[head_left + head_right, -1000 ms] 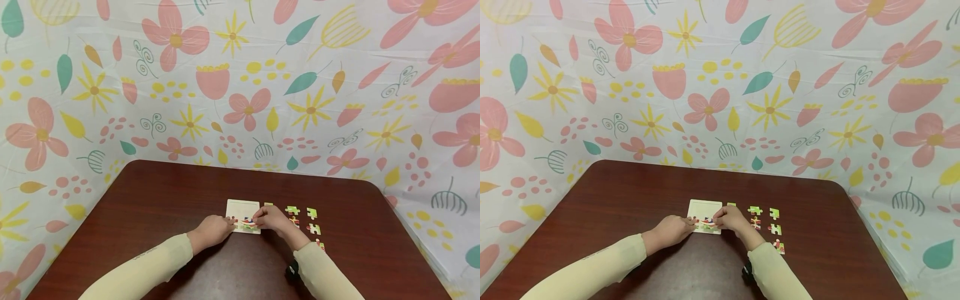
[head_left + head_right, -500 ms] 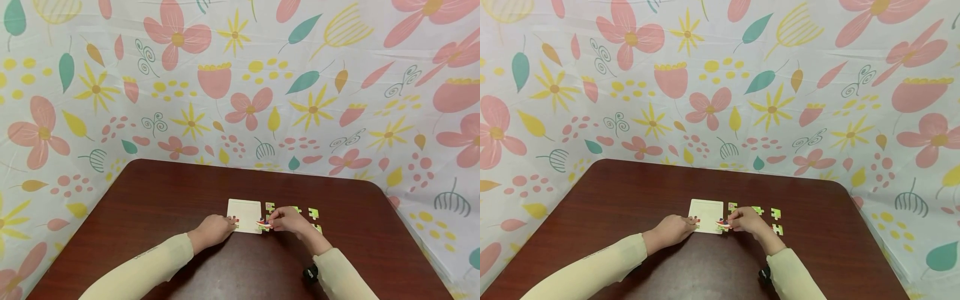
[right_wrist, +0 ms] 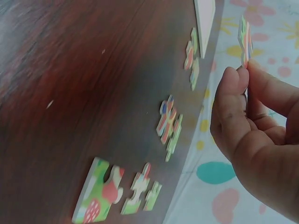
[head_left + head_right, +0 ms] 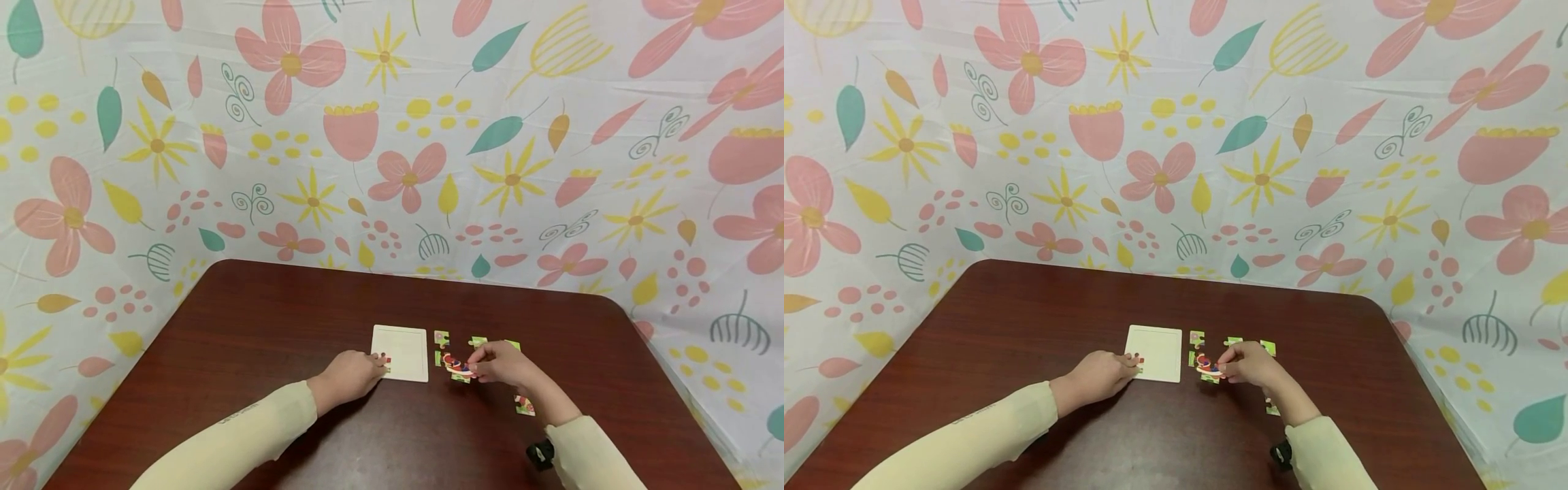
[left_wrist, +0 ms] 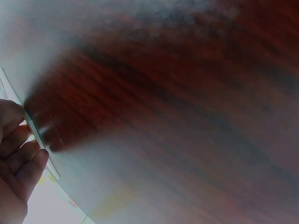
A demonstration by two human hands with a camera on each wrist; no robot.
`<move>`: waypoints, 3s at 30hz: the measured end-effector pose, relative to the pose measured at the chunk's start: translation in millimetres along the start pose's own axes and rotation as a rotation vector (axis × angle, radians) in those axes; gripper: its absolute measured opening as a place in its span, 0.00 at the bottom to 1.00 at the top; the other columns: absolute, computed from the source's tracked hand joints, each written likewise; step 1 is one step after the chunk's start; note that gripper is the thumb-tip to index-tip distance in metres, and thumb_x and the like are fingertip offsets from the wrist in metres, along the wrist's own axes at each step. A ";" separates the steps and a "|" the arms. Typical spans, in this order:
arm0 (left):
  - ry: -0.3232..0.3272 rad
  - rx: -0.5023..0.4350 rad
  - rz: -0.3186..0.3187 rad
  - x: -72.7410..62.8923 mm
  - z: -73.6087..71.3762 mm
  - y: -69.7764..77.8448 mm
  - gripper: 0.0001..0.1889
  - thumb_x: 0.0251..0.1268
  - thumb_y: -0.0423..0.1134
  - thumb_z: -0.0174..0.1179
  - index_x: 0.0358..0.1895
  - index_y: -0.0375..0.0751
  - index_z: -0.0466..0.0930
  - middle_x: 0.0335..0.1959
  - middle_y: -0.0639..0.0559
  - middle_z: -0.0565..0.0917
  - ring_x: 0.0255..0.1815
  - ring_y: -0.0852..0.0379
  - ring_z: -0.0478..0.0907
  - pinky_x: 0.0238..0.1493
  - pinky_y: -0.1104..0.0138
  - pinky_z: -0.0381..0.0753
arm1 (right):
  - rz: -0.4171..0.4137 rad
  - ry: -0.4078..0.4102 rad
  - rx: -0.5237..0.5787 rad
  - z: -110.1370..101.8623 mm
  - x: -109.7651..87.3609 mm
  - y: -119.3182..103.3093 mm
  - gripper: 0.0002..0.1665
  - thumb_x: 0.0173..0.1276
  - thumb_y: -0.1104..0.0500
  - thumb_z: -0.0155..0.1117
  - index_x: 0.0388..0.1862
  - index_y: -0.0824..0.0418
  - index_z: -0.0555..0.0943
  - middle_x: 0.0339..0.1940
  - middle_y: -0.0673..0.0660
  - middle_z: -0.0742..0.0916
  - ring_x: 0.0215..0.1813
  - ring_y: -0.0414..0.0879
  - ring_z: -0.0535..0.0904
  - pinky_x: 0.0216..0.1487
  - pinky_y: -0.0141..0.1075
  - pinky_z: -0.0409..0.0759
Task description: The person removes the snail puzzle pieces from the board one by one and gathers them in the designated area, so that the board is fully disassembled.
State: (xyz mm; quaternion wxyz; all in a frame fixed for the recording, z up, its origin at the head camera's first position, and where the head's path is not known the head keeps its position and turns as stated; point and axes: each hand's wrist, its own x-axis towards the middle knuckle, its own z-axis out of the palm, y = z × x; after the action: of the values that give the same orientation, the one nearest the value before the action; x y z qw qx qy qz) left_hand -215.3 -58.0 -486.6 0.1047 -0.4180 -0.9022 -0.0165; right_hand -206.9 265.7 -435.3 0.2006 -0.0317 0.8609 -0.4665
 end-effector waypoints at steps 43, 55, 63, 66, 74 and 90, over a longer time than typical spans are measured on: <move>0.002 0.005 0.015 0.8 3.4 -2.2 0.07 0.72 0.39 0.62 0.42 0.51 0.91 0.44 0.57 0.93 0.47 0.61 0.90 0.38 0.65 0.87 | 0.056 0.030 -0.112 -17.1 -23.0 35.1 0.08 0.72 0.67 0.64 0.40 0.73 0.84 0.33 0.57 0.87 0.35 0.45 0.82 0.39 0.41 0.86; 0.008 0.019 0.006 -0.3 1.3 -0.1 0.08 0.72 0.40 0.62 0.43 0.52 0.91 0.48 0.57 0.92 0.49 0.62 0.90 0.41 0.66 0.87 | 0.066 0.034 -0.150 -13.9 -19.9 40.0 0.06 0.70 0.68 0.65 0.38 0.73 0.85 0.33 0.57 0.87 0.35 0.44 0.80 0.38 0.42 0.86; 0.011 0.009 -0.002 0.7 -0.4 0.2 0.08 0.72 0.40 0.62 0.43 0.52 0.92 0.44 0.57 0.93 0.46 0.61 0.90 0.36 0.65 0.87 | 0.054 0.081 -0.170 -9.4 -19.3 43.0 0.05 0.69 0.69 0.66 0.37 0.72 0.86 0.32 0.57 0.88 0.35 0.44 0.83 0.37 0.42 0.87; 0.008 0.009 -0.006 0.5 -0.1 -0.1 0.08 0.72 0.40 0.62 0.44 0.52 0.92 0.46 0.57 0.92 0.47 0.62 0.90 0.37 0.66 0.87 | 0.050 0.095 -0.184 -8.1 -18.2 43.5 0.05 0.68 0.69 0.67 0.37 0.72 0.86 0.32 0.57 0.89 0.35 0.45 0.84 0.38 0.42 0.87; 0.010 0.017 0.000 0.2 0.5 -0.2 0.08 0.72 0.40 0.62 0.43 0.52 0.91 0.46 0.57 0.93 0.46 0.62 0.90 0.37 0.66 0.87 | 0.043 0.131 -0.249 -5.7 -15.9 41.1 0.03 0.66 0.69 0.69 0.35 0.69 0.88 0.30 0.56 0.89 0.34 0.44 0.83 0.36 0.41 0.87; 0.012 0.034 0.012 0.2 1.5 0.4 0.07 0.72 0.40 0.62 0.38 0.52 0.89 0.47 0.59 0.92 0.50 0.63 0.89 0.40 0.67 0.87 | 0.029 0.168 -0.275 -1.3 -13.7 44.8 0.02 0.63 0.68 0.71 0.31 0.67 0.88 0.25 0.52 0.88 0.29 0.41 0.81 0.31 0.36 0.84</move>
State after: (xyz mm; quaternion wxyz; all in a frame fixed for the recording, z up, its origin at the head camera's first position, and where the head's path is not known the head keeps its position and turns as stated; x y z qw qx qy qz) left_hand -215.5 -57.4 -488.1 0.1172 -0.4216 -0.8992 -0.0029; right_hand -188.9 295.3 -466.9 0.1284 -0.0071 0.9307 -0.3423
